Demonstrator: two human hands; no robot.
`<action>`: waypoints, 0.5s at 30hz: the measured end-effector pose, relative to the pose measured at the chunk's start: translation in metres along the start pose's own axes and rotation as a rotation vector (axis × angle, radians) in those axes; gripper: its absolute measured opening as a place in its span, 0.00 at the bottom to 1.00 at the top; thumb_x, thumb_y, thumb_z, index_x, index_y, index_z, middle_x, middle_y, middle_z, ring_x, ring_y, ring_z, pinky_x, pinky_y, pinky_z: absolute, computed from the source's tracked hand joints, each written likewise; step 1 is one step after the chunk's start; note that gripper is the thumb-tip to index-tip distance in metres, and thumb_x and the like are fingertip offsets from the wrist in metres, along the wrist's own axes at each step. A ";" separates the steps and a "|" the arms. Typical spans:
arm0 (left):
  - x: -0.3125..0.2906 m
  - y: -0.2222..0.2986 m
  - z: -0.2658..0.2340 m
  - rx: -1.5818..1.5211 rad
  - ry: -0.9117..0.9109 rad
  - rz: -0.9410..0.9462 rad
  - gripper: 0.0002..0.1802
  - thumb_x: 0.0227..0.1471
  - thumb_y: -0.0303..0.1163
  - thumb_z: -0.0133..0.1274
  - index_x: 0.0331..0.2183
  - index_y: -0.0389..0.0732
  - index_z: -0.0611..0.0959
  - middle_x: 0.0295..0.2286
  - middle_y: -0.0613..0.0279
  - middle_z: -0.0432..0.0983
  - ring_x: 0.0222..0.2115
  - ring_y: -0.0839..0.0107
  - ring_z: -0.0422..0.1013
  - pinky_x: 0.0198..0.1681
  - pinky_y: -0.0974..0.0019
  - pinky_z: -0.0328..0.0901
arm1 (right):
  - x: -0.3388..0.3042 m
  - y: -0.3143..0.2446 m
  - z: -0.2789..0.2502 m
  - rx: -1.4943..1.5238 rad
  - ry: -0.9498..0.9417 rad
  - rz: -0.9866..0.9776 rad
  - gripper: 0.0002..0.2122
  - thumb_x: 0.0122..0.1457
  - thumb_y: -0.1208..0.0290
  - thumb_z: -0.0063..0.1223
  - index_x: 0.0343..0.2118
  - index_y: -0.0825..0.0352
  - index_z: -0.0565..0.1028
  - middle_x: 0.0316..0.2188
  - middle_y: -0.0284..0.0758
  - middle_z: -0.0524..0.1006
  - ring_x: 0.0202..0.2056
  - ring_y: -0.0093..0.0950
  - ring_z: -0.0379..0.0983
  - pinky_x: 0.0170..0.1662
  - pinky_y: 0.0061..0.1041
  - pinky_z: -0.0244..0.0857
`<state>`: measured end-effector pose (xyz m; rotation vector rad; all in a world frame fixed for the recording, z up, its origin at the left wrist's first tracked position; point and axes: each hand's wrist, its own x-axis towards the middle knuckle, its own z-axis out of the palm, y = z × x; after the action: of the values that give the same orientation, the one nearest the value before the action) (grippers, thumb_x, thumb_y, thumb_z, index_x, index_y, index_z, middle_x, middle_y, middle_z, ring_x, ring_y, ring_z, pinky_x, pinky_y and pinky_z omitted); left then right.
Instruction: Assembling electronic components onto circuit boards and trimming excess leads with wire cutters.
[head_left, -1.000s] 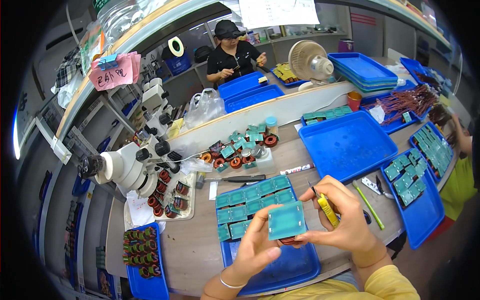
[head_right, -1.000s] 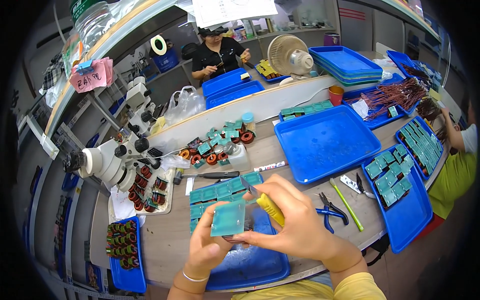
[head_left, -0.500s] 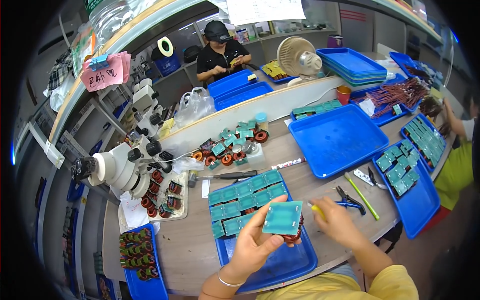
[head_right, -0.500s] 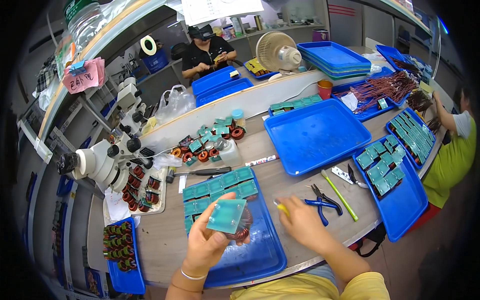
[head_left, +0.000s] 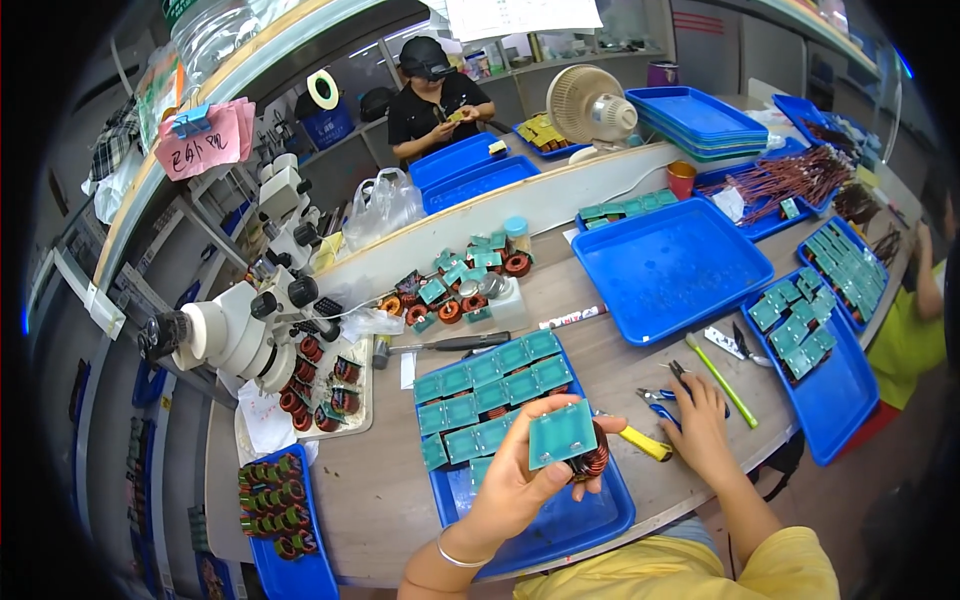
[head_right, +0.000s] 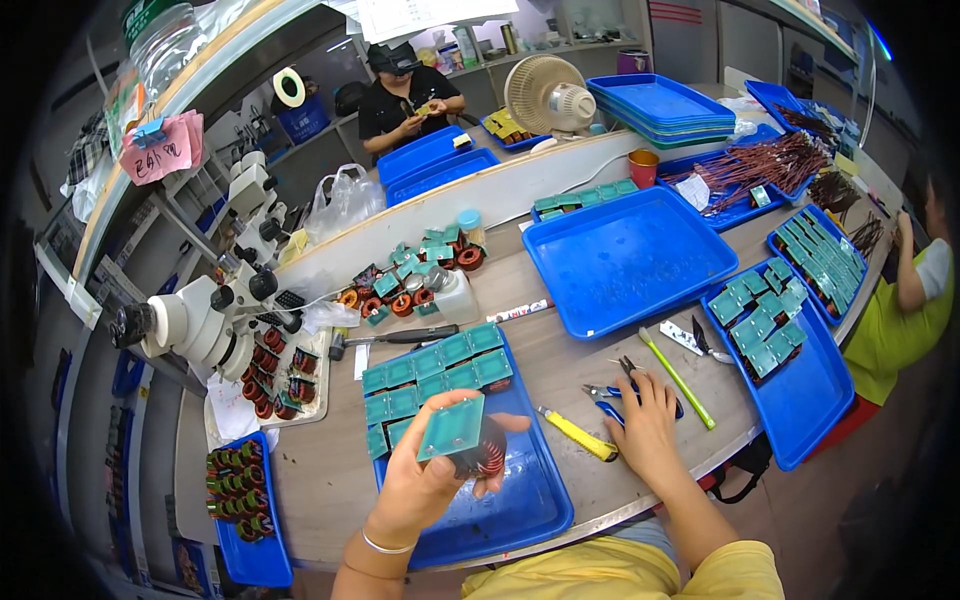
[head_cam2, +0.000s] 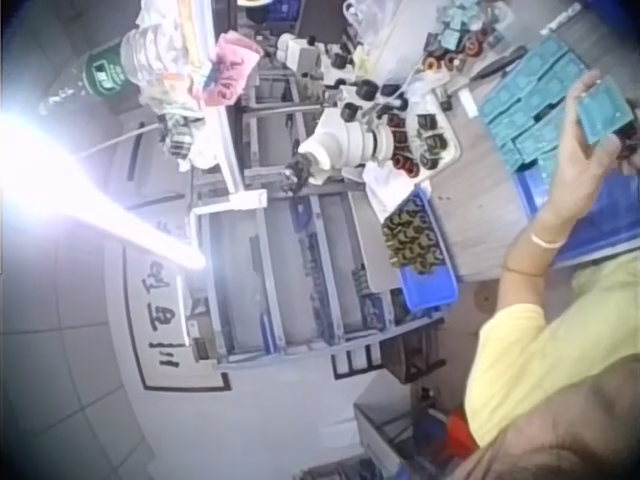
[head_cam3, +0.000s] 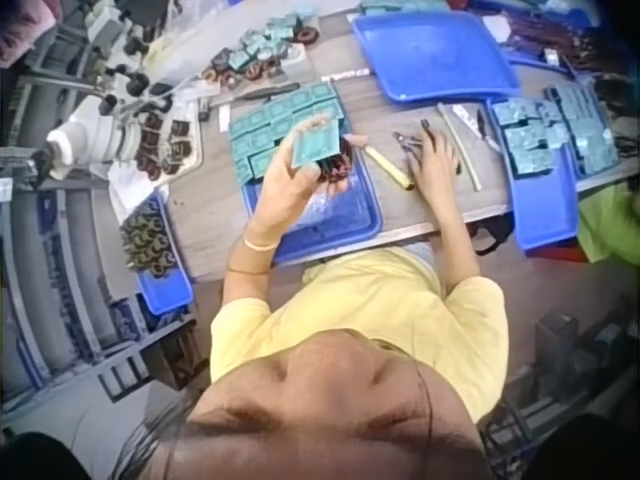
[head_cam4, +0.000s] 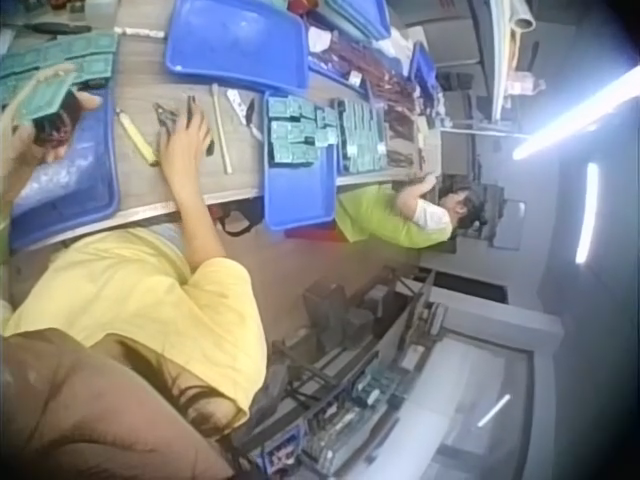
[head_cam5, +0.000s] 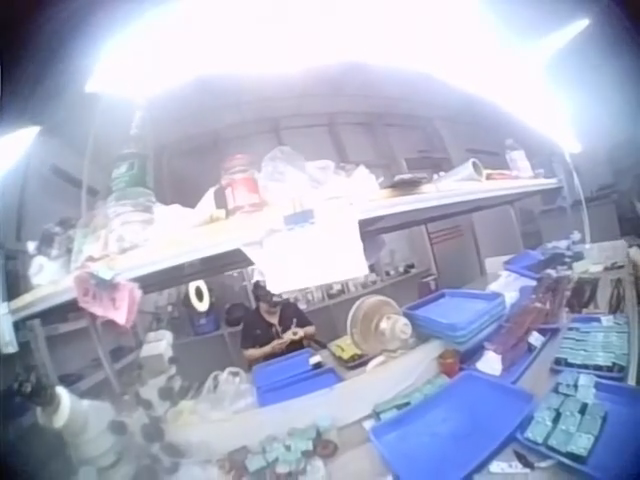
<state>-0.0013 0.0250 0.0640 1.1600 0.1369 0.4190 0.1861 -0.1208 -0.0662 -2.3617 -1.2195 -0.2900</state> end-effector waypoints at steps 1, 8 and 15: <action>0.000 0.000 0.000 -0.001 -0.015 -0.011 0.41 0.44 0.52 0.55 0.50 0.36 0.60 0.42 0.35 0.67 0.30 0.66 0.72 0.26 0.72 0.66 | -0.004 0.005 0.002 -0.006 -0.057 -0.005 0.27 0.41 0.72 0.59 0.48 0.67 0.66 0.49 0.41 0.64 0.52 0.41 0.56 0.53 0.44 0.47; -0.005 -0.001 0.008 0.068 0.018 -0.007 0.40 0.39 0.56 0.58 0.45 0.36 0.65 0.39 0.40 0.70 0.33 0.63 0.72 0.34 0.66 0.68 | -0.004 0.020 -0.004 0.195 0.027 0.053 0.26 0.43 0.75 0.55 0.49 0.67 0.66 0.43 0.42 0.69 0.47 0.40 0.64 0.52 0.34 0.54; -0.009 -0.004 0.007 0.002 -0.069 -0.104 0.42 0.34 0.52 0.63 0.44 0.33 0.68 0.36 0.45 0.73 0.34 0.63 0.73 0.35 0.67 0.69 | 0.015 -0.004 -0.073 1.044 0.004 0.002 0.21 0.52 0.61 0.45 0.42 0.76 0.68 0.29 0.39 0.69 0.32 0.28 0.66 0.35 0.26 0.60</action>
<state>-0.0060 0.0144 0.0628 1.1623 0.1374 0.2868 0.1934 -0.1443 0.0041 -1.4413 -0.9981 0.2936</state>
